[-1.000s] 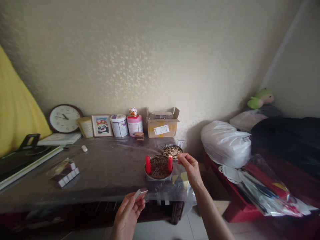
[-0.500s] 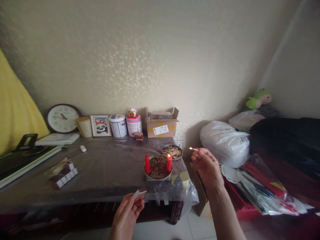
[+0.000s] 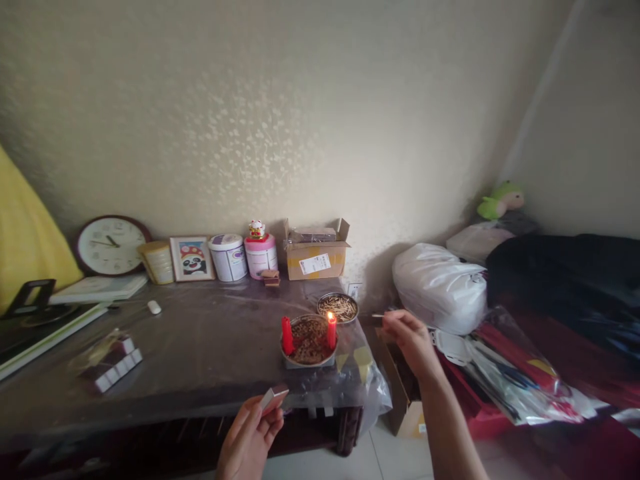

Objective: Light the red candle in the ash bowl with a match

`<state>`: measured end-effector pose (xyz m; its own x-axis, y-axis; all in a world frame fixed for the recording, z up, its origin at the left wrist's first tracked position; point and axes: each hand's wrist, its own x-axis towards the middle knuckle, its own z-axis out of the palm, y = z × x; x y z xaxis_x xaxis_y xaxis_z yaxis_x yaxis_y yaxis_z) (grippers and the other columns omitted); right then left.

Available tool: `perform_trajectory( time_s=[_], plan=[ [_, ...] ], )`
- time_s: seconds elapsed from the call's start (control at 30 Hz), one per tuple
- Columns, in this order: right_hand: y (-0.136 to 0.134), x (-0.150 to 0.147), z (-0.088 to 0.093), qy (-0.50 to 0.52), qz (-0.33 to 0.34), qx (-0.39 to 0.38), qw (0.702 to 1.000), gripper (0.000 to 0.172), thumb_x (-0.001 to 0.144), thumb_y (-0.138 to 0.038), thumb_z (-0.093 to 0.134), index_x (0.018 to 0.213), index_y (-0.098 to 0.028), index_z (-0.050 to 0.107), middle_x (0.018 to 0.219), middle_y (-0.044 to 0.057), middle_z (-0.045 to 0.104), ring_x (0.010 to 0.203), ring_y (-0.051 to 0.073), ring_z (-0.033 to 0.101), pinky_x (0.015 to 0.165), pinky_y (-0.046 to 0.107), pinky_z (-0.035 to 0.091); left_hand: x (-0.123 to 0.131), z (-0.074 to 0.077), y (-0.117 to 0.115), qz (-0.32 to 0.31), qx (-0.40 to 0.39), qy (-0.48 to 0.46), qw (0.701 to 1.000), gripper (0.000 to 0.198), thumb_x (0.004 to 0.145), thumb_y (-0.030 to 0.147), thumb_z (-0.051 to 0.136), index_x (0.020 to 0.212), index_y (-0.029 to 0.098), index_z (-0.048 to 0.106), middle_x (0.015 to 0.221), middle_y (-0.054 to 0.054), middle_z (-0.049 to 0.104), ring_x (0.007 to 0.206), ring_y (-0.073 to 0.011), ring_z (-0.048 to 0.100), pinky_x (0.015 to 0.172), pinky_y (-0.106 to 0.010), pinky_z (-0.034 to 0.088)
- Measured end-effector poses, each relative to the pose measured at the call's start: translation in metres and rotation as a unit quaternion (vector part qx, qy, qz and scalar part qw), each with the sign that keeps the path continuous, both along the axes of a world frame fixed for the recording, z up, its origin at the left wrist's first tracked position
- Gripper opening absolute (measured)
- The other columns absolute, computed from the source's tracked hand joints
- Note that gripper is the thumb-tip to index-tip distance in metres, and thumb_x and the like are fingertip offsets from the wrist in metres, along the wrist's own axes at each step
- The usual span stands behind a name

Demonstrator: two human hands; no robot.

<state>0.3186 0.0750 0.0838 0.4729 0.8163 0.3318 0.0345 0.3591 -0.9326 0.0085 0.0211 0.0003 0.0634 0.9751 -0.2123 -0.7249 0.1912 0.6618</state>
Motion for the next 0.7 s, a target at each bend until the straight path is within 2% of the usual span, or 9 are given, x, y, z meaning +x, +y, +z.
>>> perform_trajectory(
  time_s=[0.07,0.17,0.33,0.53,0.7],
  plan=[
    [0.005,0.001,-0.010,-0.016,-0.024,-0.027,0.999,0.024,0.055,-0.037,0.078,0.064,-0.018,0.066,0.060,-0.001,0.064,0.058,0.014,0.054,0.056,0.025,0.044,0.000,0.001,0.000,0.000,-0.006,0.001,1.000,0.029,0.058,0.039,0.081,0.079,0.020,0.075,0.086,-0.006,0.078,0.074,-0.0151,0.066,0.072,-0.025,0.056],
    [0.016,0.003,-0.025,-0.016,-0.048,-0.044,0.998,0.027,0.058,-0.040,0.075,0.069,-0.017,0.067,0.062,-0.001,0.064,0.058,0.013,0.055,0.058,0.025,0.044,0.000,0.003,-0.001,0.003,-0.008,0.006,1.000,0.031,0.057,0.041,0.082,0.079,0.020,0.076,0.086,-0.006,0.078,0.073,-0.0151,0.066,0.071,-0.024,0.056],
    [0.034,-0.001,-0.042,-0.028,-0.040,-0.063,0.997,0.031,0.057,-0.042,0.073,0.069,-0.015,0.064,0.056,-0.002,0.061,0.054,0.013,0.055,0.057,0.027,0.045,-0.002,0.002,0.002,0.003,-0.021,-0.005,1.000,0.030,0.050,0.040,0.085,0.073,0.022,0.076,0.081,-0.004,0.079,0.071,-0.0154,0.066,0.069,-0.025,0.056],
    [0.053,-0.019,-0.052,-0.111,-0.034,-0.092,0.989,0.029,0.065,-0.041,0.068,0.076,-0.014,0.069,0.066,0.003,0.069,0.063,0.018,0.061,0.059,0.028,0.046,-0.006,-0.002,0.008,-0.015,-0.038,-0.007,0.999,0.032,0.044,0.041,0.086,0.069,0.023,0.077,0.079,-0.004,0.079,0.070,-0.0162,0.067,0.070,-0.026,0.055],
    [0.075,-0.029,-0.052,-0.220,-0.065,-0.107,0.967,0.012,0.072,-0.027,0.064,0.072,-0.017,0.070,0.078,0.004,0.070,0.076,0.018,0.063,0.074,0.030,0.046,-0.010,-0.007,0.010,-0.037,-0.044,-0.020,0.998,0.034,0.046,0.041,0.086,0.073,0.023,0.077,0.082,-0.004,0.079,0.071,-0.0156,0.067,0.070,-0.024,0.055]
  ],
)
